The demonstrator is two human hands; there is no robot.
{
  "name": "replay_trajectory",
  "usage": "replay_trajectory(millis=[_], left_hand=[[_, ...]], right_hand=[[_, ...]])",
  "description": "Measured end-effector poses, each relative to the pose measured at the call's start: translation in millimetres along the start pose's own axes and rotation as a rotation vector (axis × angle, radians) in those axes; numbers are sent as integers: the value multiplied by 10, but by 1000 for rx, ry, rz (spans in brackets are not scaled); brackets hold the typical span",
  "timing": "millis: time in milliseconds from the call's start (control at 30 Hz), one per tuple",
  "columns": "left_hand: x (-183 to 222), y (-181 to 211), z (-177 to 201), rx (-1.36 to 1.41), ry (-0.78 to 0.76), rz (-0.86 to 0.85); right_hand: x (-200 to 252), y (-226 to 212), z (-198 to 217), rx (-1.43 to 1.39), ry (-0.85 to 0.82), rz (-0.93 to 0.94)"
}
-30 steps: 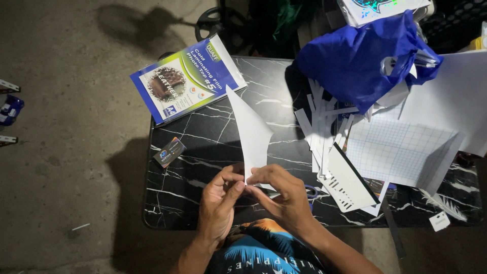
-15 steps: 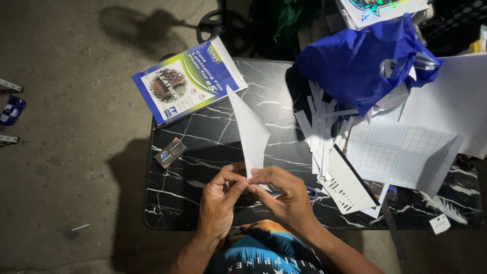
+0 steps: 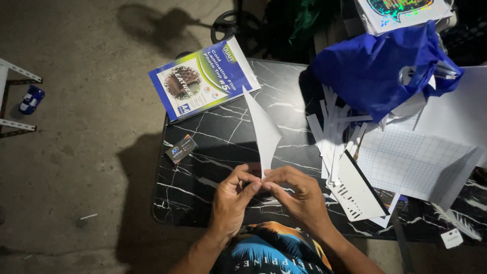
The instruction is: Cutting printed cards with scissors and preparing cold laminating film for a sheet of cards.
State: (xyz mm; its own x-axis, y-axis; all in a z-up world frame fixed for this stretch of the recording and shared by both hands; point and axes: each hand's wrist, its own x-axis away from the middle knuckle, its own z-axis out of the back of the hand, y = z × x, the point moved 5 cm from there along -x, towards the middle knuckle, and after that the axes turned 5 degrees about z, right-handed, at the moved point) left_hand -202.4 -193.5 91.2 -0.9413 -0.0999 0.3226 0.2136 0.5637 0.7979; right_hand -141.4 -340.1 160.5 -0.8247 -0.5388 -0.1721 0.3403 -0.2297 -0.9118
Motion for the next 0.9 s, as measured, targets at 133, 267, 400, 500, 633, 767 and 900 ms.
replay_trajectory(millis=[133,267,400,500,633,767,900], left_hand=[[40,123,-69,33,-88,-68],[122,235,14,-83,-31,-194],[321,598,-37,-328,91,-346],[419,913,-225,-411,99,-375],[436,1041,-546,-850,102,-584],[200,645,-857,-1113,29,-614],[-163,-52,-988,-1128,-155,-561]], right_hand=[[-18,16,-44,15,-3,-45],[-89,-147,-122,-36,-27,-14],[-179,-472,-154,-118,-56,153],[-107,-449,-167,-209,-55,220],[222,-57,-76,-391,19,218],[671,680,97,-593,252,50],[1121,1548,273,-544,510,-201]])
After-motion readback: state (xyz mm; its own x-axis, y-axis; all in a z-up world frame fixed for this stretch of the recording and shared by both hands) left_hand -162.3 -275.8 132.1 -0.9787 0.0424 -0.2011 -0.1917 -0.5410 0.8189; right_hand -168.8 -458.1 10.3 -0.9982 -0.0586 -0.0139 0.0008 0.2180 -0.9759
